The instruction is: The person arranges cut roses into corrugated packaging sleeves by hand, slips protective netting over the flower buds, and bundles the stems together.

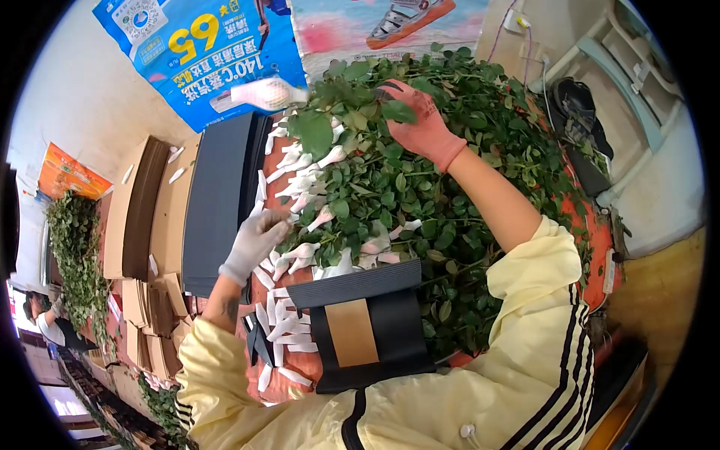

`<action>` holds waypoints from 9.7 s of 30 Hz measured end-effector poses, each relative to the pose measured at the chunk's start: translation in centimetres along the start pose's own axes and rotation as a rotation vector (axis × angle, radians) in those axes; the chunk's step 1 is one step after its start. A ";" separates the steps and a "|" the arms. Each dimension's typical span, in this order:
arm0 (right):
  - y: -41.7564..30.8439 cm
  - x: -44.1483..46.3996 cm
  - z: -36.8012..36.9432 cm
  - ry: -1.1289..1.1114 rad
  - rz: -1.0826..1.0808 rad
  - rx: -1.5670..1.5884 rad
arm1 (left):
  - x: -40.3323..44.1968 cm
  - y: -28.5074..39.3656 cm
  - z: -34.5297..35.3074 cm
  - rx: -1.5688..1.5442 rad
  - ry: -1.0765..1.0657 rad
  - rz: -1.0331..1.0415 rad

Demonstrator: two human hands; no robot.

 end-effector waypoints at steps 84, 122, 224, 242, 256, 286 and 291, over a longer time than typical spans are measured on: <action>-0.9 -8.7 2.7 -0.538 0.041 -0.025 | 4.6 1.8 6.3 -1.152 -0.569 -0.011; -3.7 -2.5 -2.9 -0.117 0.046 -0.251 | 8.8 -0.7 2.3 0.898 0.216 0.162; -19.2 -29.0 8.1 -1.213 0.290 -0.457 | -41.6 -18.8 2.9 0.486 1.267 -0.148; -16.8 -32.6 11.2 -0.988 1.386 0.449 | -40.2 -24.2 2.6 0.621 1.095 -0.434; -21.1 -28.4 12.4 -1.052 0.955 0.536 | -35.5 -12.6 -0.5 -0.009 1.073 0.127; -16.3 -31.5 8.1 -1.202 1.029 -0.077 | -14.9 -13.5 11.5 -0.246 0.452 0.073; -19.7 -29.4 11.7 -1.406 0.678 -0.093 | -15.3 -13.5 11.7 -0.257 0.452 0.072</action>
Point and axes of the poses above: each hand's wrist, its own x-axis towards the middle knuckle, its own z-axis out of the palm, y = z × x, the point moved 9 cm from there along x, towards the middle knuckle, and after that the axes turned 1 degree about x, right-handed, at the moved point
